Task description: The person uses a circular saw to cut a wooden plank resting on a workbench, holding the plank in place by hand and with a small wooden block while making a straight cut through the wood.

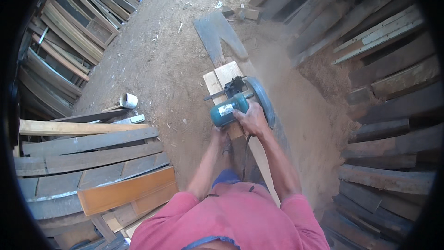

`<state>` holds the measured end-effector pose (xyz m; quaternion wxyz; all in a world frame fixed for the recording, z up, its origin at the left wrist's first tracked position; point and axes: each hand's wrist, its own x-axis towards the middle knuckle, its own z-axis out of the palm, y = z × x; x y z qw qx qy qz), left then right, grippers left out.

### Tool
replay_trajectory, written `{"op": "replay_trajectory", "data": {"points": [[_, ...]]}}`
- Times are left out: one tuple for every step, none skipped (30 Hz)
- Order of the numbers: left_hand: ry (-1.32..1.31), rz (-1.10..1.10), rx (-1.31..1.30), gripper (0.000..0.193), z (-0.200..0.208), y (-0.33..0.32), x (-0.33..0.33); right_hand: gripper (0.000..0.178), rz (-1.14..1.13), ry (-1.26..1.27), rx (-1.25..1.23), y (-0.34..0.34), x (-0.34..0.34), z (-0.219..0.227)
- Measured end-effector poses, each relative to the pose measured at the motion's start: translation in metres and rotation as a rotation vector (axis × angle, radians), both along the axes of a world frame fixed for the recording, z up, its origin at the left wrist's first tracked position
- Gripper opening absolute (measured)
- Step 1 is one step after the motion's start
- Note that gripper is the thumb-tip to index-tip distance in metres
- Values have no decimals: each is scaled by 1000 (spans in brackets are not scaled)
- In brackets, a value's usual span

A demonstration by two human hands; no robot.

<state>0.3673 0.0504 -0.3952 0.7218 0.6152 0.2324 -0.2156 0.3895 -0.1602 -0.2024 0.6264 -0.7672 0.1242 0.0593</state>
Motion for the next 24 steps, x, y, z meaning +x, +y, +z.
{"op": "replay_trajectory", "data": {"points": [[-19, 40, -81, 24, -6, 2, -4, 34, 4, 18, 40, 1, 1, 4], [-38, 82, -161, 23, -12, 3, -4, 34, 9, 22, 34, 0, 5, 4], [-17, 82, -157, 23, -6, 2, -9, 33, 8, 42, 26, -1, 3, -3], [-4, 60, -177, 22, 14, -5, -4, 33, 1, 52, 19, -2, 5, -8], [2, 45, -198, 22, 27, -8, 3, 33, -32, 18, 35, 0, 7, -6], [7, 49, -194, 22, 27, -7, 6, 33, -28, 24, 39, 2, 11, -6], [-7, -32, -29, 22, 27, -5, 8, 34, -13, 36, 41, 2, 13, -6], [-20, -115, 136, 23, 27, -4, 10, 36, 2, 48, 42, 3, 16, -8], [-17, -115, 138, 23, 22, -2, 11, 36, 3, 50, 45, 4, 18, -8], [34, -37, -3, 23, 18, -1, 14, 35, 14, 32, 39, 4, 21, -9], [86, 41, -144, 23, 14, 1, 15, 35, 25, 14, 32, 5, 23, -10], [86, 39, -143, 23, 17, 1, 19, 35, 23, 15, 33, 6, 27, -9], [59, 10, -135, 23, 19, 1, 22, 35, 17, 19, 28, 6, 30, -6], [31, -20, -127, 22, 22, 1, 25, 35, 12, 23, 22, 7, 33, -4], [31, -19, -126, 22, 26, 0, 29, 35, 13, 23, 22, 6, 36, -5], [69, -11, -100, 22, 30, -1, 33, 35, 21, 15, 16, 6, 40, -6], [107, -2, -74, 22, 34, -3, 37, 35, 29, 8, 9, 6, 43, -7], [105, 3, -75, 22, 34, -2, 41, 35, 34, 6, 9, 6, 45, -7], [108, -28, -49, 23, 34, -2, 44, 34, 22, 7, 22, 7, 48, -9], [111, -59, -22, 23, 34, -2, 47, 34, 9, 7, 36, 7, 50, -10], [112, -56, -22, 23, 34, -3, 49, 34, 12, 9, 36, 7, 52, -12], [66, -23, -69, 23, 35, -5, 50, 33, 17, 13, 32, 7, 55, -13], [19, 10, -116, 23, 35, -6, 52, 33, 22, 17, 28, 6, 57, -14], [21, 16, -116, 23, 29, -3, 54, 33, 28, 19, 29, 7, 60, -13]]}}
